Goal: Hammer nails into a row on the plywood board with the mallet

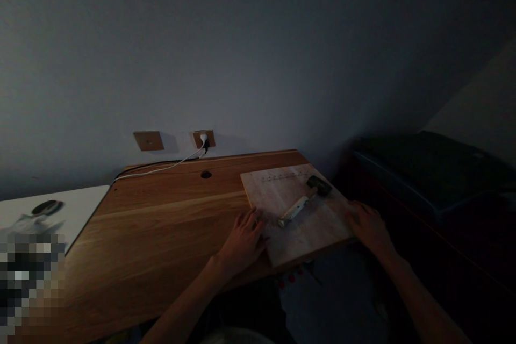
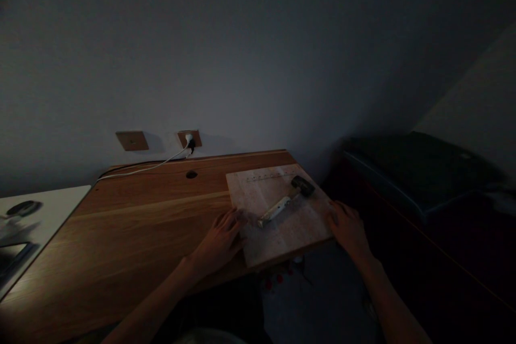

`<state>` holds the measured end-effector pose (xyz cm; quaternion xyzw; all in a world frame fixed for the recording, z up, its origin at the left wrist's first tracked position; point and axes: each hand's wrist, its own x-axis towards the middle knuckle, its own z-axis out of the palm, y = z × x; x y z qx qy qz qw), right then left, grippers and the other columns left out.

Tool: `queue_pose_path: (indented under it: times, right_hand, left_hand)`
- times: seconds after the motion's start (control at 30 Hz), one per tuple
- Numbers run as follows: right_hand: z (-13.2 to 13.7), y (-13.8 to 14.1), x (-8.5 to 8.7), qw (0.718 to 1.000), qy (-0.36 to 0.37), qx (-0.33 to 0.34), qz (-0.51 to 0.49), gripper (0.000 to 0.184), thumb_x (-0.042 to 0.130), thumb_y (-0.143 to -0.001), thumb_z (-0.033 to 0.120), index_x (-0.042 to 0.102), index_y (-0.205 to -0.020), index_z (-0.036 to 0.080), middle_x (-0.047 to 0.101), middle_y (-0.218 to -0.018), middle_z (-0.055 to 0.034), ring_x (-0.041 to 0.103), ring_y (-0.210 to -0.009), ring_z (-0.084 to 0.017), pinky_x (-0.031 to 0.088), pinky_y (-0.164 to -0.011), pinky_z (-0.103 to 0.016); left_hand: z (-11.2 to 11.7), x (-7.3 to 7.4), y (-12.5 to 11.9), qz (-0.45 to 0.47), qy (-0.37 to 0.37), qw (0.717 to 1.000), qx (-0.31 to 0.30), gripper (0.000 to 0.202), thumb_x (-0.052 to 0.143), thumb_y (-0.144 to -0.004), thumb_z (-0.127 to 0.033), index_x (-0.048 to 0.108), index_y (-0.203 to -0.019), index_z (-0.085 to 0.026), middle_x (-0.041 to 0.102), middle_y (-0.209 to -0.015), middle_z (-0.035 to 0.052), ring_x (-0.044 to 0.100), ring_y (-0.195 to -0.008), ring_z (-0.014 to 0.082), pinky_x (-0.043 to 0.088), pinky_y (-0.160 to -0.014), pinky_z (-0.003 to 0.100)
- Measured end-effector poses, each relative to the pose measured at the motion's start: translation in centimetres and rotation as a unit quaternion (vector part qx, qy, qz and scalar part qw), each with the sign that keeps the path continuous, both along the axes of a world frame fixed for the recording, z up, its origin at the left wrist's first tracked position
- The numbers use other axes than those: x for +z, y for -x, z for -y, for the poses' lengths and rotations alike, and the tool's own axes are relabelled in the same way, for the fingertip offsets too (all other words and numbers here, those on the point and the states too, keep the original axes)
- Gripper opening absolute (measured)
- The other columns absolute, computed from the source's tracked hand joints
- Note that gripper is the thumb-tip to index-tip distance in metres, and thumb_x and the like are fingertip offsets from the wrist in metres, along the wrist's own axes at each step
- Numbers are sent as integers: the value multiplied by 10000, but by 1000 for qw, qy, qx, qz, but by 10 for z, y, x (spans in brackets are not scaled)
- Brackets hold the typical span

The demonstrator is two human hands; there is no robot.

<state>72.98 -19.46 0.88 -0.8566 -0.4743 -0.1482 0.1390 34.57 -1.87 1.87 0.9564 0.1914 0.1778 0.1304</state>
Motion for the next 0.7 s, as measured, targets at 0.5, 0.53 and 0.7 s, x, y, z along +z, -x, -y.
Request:
queue_pose_path:
  times: [0.5,0.53,0.7]
  right_hand:
    - [-2,28,-6,999,26,-10,-21,437,468,-966,424,701,-1219,155,715,-1206,-192,656,-1169,-341,475,-1024,-469]
    - [-1,41,-4,999,17,4,-35,459,459,-972,443,688,-1246,154,707,-1226,-196,655,-1178,-339,482,-1027,-466]
    - [7,108,5,990,-7,104,-96,502,482,-974,481,641,-1318,152,712,-1234,-190,684,-1148,-342,534,-992,-482]
  left_hand:
    - [-9,8,43,8,-62,998,32,385,579,-991,-291,559,-1366,-205,727,-1206,92,671,-1137,269,457,-1085,486]
    - [-9,7,55,12,-72,997,37,371,569,-991,-266,567,-1357,-205,736,-1186,89,687,-1106,259,489,-1050,462]
    - [-6,3,134,35,-126,990,50,360,482,-1015,-237,568,-1364,-217,769,-1135,53,736,-968,219,593,-838,342]
